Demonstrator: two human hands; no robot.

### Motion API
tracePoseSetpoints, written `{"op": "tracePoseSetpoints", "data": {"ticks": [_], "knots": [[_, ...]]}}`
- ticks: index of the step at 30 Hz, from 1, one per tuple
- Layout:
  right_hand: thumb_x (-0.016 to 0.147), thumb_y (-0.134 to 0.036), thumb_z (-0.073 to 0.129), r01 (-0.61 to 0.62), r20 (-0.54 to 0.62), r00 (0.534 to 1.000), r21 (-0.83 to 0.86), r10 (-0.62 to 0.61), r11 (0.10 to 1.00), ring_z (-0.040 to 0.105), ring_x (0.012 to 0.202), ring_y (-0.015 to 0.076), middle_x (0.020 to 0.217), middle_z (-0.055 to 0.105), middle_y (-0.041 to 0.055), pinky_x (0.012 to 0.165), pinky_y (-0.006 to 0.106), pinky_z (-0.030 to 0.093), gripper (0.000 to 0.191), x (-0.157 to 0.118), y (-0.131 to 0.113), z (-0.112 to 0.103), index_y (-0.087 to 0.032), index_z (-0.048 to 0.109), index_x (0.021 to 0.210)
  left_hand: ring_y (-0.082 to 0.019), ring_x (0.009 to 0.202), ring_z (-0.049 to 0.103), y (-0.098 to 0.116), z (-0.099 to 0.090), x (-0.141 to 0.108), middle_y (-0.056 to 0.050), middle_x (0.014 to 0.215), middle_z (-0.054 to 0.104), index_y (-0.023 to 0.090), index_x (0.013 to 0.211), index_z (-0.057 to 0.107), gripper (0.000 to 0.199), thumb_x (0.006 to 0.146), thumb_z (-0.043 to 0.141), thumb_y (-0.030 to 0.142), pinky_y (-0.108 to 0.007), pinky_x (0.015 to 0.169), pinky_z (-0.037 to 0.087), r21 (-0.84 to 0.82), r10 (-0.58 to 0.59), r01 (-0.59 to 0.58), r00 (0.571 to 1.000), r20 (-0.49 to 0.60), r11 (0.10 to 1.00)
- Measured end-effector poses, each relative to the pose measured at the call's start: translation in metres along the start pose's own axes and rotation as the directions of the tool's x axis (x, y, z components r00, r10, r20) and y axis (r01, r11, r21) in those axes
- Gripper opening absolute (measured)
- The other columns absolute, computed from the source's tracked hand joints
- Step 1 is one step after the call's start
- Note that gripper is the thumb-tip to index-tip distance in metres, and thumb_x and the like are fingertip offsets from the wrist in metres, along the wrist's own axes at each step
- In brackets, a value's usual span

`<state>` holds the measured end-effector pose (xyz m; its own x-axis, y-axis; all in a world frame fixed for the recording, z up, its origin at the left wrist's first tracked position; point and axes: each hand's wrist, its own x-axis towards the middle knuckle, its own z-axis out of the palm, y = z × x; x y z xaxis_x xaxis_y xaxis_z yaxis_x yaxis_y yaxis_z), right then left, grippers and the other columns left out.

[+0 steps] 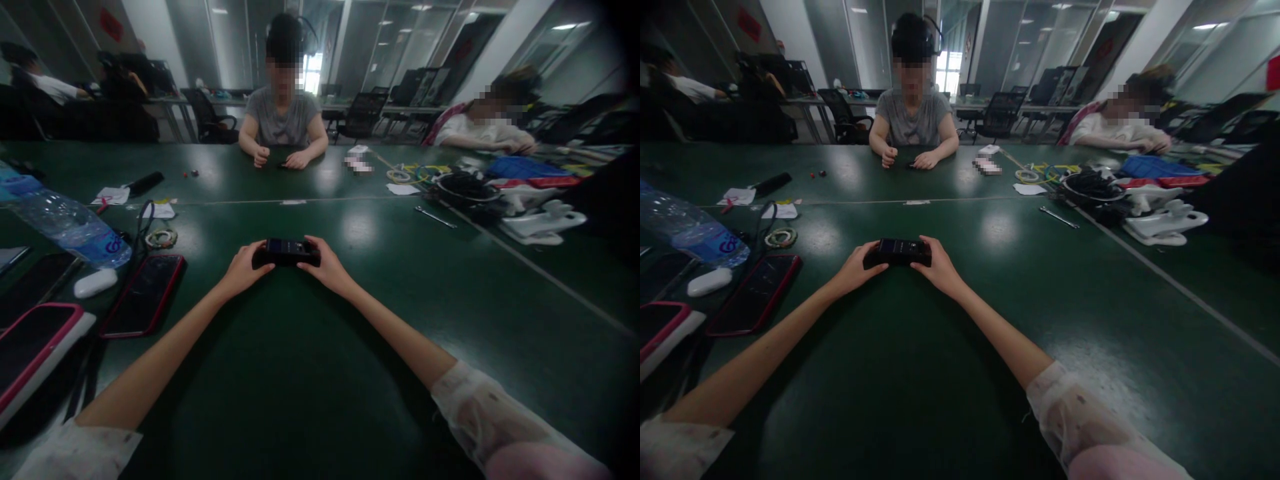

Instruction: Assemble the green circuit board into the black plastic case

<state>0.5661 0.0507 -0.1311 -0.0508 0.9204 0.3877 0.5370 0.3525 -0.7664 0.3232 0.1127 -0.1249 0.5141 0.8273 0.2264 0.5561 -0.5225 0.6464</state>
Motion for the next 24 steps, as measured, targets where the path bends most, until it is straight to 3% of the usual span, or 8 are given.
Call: {"op": "tracePoseSetpoints", "data": {"ticks": [24], "knots": [[0.076, -0.022, 0.07, -0.03, 0.001, 1.0, 0.053, 0.03, 0.998, 0.056, 0.115, 0.0231, 0.121, 0.057, 0.0068, 0.1, 0.045, 0.046, 0.052, 0.0012, 0.0041, 0.0024, -0.025, 0.046, 0.122, -0.029, 0.121, 0.05, -0.002, 0.0015, -0.0001, -0.013, 0.126, 0.056, 0.021, 0.135, 0.041, 0.061, 0.082, 0.062, 0.043, -0.048, 0.099, 0.04, -0.056, -0.001, 0.001, 1.0, 0.0, 0.998]]}}
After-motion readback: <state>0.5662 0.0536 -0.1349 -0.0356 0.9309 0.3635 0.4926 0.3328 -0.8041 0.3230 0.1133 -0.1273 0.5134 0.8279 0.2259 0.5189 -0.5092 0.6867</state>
